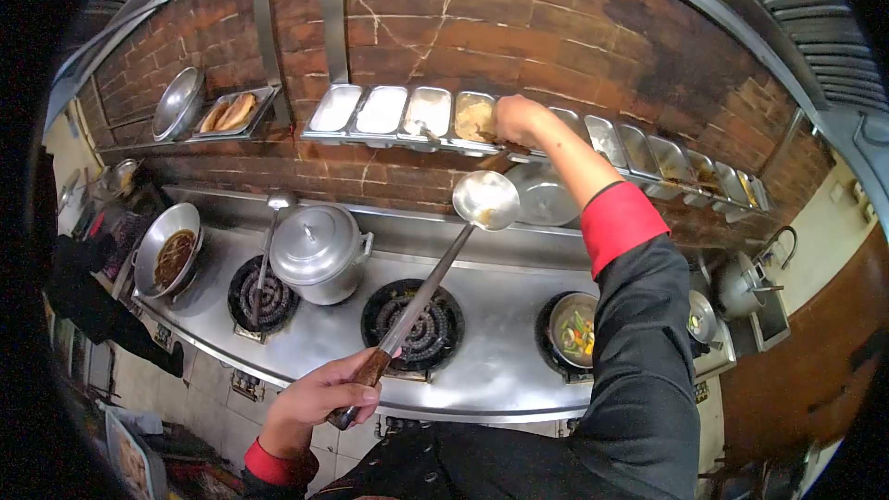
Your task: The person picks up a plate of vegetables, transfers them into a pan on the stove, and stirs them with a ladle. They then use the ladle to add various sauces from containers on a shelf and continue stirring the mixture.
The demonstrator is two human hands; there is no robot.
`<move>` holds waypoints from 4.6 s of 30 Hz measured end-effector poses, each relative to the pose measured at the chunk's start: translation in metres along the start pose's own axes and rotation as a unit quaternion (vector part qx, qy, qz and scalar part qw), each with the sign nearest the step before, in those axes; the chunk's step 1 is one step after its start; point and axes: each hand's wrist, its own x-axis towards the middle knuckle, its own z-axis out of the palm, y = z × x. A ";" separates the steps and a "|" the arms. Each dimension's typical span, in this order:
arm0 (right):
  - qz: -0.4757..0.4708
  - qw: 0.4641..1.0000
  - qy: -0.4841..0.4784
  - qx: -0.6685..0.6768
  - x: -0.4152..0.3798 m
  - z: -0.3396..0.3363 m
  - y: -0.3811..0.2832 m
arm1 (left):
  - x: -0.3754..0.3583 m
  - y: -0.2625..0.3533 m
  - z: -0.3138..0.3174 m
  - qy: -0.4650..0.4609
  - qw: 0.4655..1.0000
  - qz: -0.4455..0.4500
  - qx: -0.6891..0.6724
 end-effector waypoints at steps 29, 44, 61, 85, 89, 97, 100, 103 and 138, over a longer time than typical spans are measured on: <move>0.097 0.995 -0.002 0.037 -0.013 -0.012 -0.027 | -0.017 0.017 0.001 0.062 0.998 0.025 0.012; 0.063 0.987 0.116 0.089 -0.009 0.003 0.005 | -0.007 0.015 0.042 0.065 0.996 0.035 -0.046; 0.083 0.970 0.014 0.229 -0.006 0.002 -0.002 | -0.012 0.007 0.065 0.137 0.990 0.027 -0.026; -0.024 0.981 0.134 0.137 -0.145 -0.039 -0.001 | -0.018 0.031 0.050 0.098 0.992 0.033 -0.068; 0.014 0.978 0.109 0.178 -0.119 -0.054 0.004 | -0.025 0.029 0.038 0.058 0.995 0.034 -0.068; 0.028 0.983 0.181 -0.020 -0.002 -0.006 -0.025 | -0.046 0.021 0.028 0.110 0.992 0.034 -0.050; -0.006 0.984 0.179 0.024 -0.008 -0.030 -0.081 | -0.061 0.015 0.019 0.129 0.989 0.036 -0.059; -0.031 0.993 0.098 0.066 -0.017 -0.047 -0.124 | -0.077 0.011 0.011 0.150 0.986 0.034 -0.062; 0.038 0.981 0.192 0.015 0.016 -0.038 -0.200 | -0.129 0.014 -0.117 0.024 0.999 0.045 -0.008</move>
